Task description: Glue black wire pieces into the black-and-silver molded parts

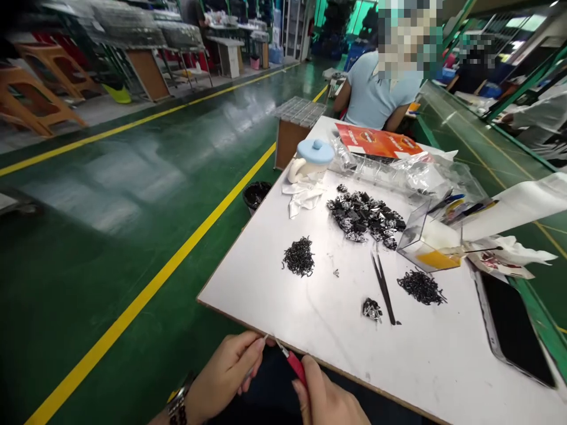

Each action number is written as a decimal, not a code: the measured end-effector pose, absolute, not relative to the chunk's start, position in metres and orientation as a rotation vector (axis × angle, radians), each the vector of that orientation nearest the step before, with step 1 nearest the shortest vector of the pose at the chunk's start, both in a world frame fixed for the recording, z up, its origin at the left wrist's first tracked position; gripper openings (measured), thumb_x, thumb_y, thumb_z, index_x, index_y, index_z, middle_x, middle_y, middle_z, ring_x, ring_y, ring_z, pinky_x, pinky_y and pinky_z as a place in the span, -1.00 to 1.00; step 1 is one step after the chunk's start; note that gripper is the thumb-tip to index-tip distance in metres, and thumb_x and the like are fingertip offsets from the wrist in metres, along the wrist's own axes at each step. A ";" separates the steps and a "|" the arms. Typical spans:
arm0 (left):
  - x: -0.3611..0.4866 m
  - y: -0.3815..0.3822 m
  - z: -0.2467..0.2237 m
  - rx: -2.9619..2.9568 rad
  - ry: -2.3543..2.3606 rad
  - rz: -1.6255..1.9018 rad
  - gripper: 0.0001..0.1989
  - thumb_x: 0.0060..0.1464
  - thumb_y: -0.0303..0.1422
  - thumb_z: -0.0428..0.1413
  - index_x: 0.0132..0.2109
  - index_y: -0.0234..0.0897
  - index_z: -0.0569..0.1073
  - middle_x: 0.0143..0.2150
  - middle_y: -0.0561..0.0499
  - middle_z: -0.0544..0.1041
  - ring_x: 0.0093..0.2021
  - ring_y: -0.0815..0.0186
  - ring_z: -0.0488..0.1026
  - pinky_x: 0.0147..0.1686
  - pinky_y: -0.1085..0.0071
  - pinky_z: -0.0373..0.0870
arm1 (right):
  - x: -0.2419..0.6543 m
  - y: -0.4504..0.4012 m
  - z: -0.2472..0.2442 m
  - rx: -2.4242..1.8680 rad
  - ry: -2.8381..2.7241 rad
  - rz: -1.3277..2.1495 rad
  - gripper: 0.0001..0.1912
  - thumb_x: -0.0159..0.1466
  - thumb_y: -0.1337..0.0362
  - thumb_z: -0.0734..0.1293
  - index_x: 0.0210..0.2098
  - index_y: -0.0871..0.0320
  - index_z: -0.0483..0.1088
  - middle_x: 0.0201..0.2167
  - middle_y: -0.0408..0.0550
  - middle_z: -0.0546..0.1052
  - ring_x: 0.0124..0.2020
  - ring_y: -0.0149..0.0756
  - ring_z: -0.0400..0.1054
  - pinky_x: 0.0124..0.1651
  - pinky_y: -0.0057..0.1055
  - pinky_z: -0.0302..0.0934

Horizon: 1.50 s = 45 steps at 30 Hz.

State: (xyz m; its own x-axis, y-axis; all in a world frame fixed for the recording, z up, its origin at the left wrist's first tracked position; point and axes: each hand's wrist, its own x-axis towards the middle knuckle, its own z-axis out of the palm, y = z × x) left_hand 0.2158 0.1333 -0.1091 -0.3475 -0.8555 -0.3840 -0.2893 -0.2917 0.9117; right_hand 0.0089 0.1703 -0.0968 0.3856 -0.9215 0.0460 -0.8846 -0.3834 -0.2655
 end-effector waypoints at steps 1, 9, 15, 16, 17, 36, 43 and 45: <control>0.217 0.132 -0.109 1.427 -1.515 -1.681 -0.58 0.24 -0.11 -0.17 -0.31 -0.31 0.40 -0.60 0.13 0.30 -0.65 0.47 0.26 -0.62 0.55 0.14 | 0.009 0.170 -0.094 -2.453 1.586 -0.251 -0.73 0.37 0.18 0.05 -0.02 0.17 0.17 -0.48 -0.13 0.56 -0.62 -0.33 0.44 -0.68 -0.53 0.23; 0.221 0.131 -0.115 1.384 -1.523 -1.708 -0.59 0.24 -0.13 -0.17 -0.38 -0.31 0.37 -0.59 0.10 0.33 -0.65 0.47 0.25 -0.64 0.55 0.12 | 0.024 0.168 -0.085 -2.603 1.565 -0.312 -0.72 0.38 0.22 0.01 -0.09 0.24 0.20 -0.52 -0.09 0.52 -0.65 -0.34 0.41 -0.70 -0.49 0.20; 0.221 0.129 -0.115 1.331 -1.518 -1.707 -0.61 0.23 -0.19 -0.12 -0.46 -0.31 0.35 -0.62 0.12 0.32 -0.64 0.48 0.27 -0.62 0.56 0.13 | 0.030 0.167 -0.083 -2.624 1.602 -0.265 -0.73 0.38 0.24 0.00 -0.13 0.23 0.22 -0.53 -0.11 0.49 -0.66 -0.34 0.39 -0.70 -0.46 0.17; 0.222 0.128 -0.114 1.328 -1.524 -1.708 -0.61 0.23 -0.19 -0.12 -0.47 -0.31 0.34 -0.62 0.12 0.33 -0.64 0.48 0.27 -0.63 0.57 0.13 | 0.030 0.166 -0.083 -2.630 1.609 -0.244 -0.73 0.38 0.24 0.00 -0.14 0.23 0.23 -0.54 -0.12 0.48 -0.67 -0.33 0.38 -0.71 -0.45 0.16; 0.222 0.127 -0.114 1.328 -1.531 -1.709 -0.61 0.23 -0.20 -0.12 -0.48 -0.31 0.33 -0.62 0.12 0.33 -0.64 0.48 0.27 -0.63 0.57 0.13 | 0.031 0.166 -0.083 -2.636 1.615 -0.228 -0.73 0.38 0.23 0.00 -0.15 0.22 0.23 -0.55 -0.12 0.48 -0.67 -0.32 0.38 -0.71 -0.44 0.14; 0.221 0.125 -0.113 1.335 -1.570 -1.689 -0.66 0.22 -0.26 -0.12 -0.45 -0.31 0.36 -0.64 0.14 0.30 -0.65 0.47 0.28 -0.60 0.56 0.16 | 0.032 0.169 -0.082 -2.664 1.686 -0.218 -0.73 0.38 0.24 0.00 -0.13 0.25 0.22 -0.53 -0.09 0.46 -0.63 -0.34 0.39 -0.67 -0.45 0.11; 0.221 0.125 -0.113 1.329 -1.578 -1.665 -0.65 0.22 -0.28 -0.11 -0.48 -0.31 0.34 -0.63 0.13 0.32 -0.65 0.48 0.28 -0.60 0.56 0.15 | 0.038 0.172 -0.083 -2.637 1.734 -0.137 -0.76 0.38 0.27 -0.05 -0.38 0.12 0.10 -0.68 -0.23 0.31 -0.76 -0.39 0.26 -0.73 -0.43 -0.05; 0.221 0.124 -0.113 1.315 -1.577 -1.663 -0.66 0.22 -0.29 -0.11 -0.47 -0.32 0.35 -0.63 0.13 0.32 -0.65 0.48 0.28 -0.60 0.57 0.16 | 0.040 0.172 -0.084 -2.660 1.756 -0.099 -0.75 0.37 0.30 -0.07 -0.41 0.10 0.06 -0.69 -0.24 0.28 -0.78 -0.41 0.23 -0.74 -0.44 -0.09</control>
State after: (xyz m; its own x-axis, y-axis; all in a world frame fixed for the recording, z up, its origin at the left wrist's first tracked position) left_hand 0.2209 0.1242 -0.1134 -0.4133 -0.8589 -0.3026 -0.2566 -0.2090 0.9437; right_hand 0.0402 0.1724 -0.0843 0.3920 -0.9166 0.0780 -0.9196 -0.3928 0.0056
